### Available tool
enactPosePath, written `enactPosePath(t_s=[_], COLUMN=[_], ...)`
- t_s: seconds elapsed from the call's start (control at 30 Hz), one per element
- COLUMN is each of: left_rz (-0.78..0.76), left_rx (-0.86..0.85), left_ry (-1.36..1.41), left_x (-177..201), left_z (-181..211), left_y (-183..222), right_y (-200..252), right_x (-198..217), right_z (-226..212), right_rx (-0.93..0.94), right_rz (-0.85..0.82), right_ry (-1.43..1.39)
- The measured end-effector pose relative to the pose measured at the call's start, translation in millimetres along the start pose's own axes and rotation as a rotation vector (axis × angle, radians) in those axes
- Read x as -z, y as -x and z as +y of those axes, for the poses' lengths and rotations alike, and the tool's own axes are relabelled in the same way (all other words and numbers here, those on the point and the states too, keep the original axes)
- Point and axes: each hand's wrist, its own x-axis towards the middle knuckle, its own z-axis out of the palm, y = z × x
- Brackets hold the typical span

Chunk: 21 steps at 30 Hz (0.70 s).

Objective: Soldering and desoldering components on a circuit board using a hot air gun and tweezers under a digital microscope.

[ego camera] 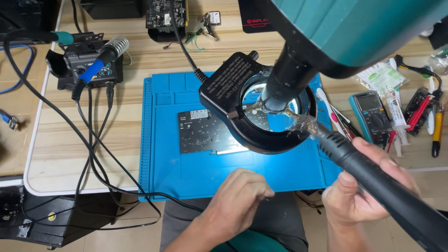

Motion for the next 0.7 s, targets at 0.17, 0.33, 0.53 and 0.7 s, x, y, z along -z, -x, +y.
enactPosePath(t_s=[0.17,0.33,0.53,0.7], left_rz=[0.13,0.072,0.36,0.521], left_rx=[-0.004,0.008,0.077,0.304], left_ry=[-0.12,-0.163,-0.209,-0.194], left_x=[1.3,7.3,27.1,30.5], left_z=[-15.2,-26.7,-55.1,-77.9], left_y=[-4.2,2.9,17.6,-3.2], right_y=[-1.6,1.2,4.6,7.1], right_x=[-15.7,-16.9,-26.3,-31.5], right_z=[-9.9,-10.3,-2.2,3.2], right_rx=[-0.041,-0.037,-0.075,-0.133], right_rz=[-0.006,-0.024,-0.021,-0.002], right_ry=[-0.058,-0.089,-0.194,-0.238])
